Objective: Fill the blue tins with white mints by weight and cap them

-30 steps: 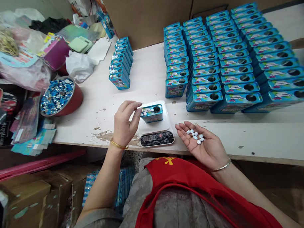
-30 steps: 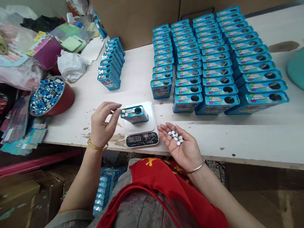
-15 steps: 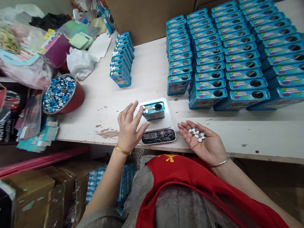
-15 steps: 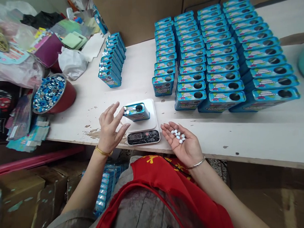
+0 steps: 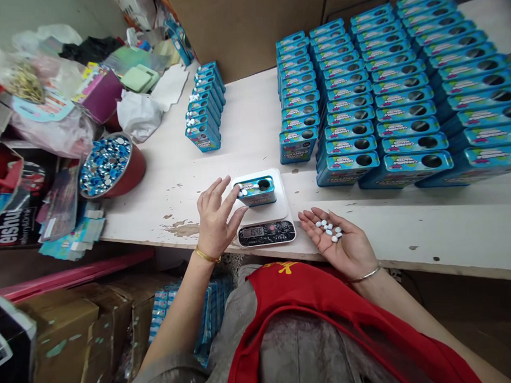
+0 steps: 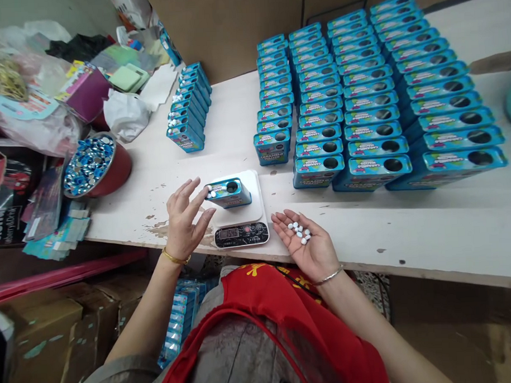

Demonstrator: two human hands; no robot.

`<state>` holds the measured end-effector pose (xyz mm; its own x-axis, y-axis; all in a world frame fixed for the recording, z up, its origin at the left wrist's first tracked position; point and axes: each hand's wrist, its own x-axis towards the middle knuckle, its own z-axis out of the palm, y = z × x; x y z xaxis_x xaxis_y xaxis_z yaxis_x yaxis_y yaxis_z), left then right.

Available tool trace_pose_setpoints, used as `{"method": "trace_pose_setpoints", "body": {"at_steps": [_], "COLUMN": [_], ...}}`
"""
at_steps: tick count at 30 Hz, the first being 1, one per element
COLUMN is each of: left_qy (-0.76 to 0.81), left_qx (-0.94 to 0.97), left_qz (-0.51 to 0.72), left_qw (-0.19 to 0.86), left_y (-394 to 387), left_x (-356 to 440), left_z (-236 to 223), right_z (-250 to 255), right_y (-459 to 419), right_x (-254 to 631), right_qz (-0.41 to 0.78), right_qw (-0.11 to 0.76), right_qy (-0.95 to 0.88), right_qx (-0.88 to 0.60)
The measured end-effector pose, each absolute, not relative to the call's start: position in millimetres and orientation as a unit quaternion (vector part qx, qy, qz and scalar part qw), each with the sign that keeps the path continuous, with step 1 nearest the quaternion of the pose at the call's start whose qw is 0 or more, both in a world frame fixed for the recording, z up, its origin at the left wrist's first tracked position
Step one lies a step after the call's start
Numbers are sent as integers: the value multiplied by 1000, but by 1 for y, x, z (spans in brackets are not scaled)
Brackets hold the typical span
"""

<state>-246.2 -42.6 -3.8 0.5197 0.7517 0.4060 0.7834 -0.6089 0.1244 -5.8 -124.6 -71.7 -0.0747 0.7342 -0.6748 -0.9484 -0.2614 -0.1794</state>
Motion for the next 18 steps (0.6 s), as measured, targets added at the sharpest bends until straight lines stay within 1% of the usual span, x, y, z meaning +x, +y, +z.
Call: {"method": "trace_pose_setpoints", "body": {"at_steps": [7,12,18], "left_qy": [-415,-401,-423], "left_qx": [-882,-889,-874], "left_qz": [-218,-220,-237], "left_qw": [37,30,12], "left_y": [-42,-39,-33], "left_x": [-227,-205,-214], "left_z": [-5,-3,3], "right_z": [-67,-69,-70], "right_y": [-122,-123,-122], "right_x": [-10,-11,-10], "right_qz": [722,726,712], "right_qw": [575,583,592], "right_qy": [156,139,167], "right_qx": [-351,-337,-339]}}
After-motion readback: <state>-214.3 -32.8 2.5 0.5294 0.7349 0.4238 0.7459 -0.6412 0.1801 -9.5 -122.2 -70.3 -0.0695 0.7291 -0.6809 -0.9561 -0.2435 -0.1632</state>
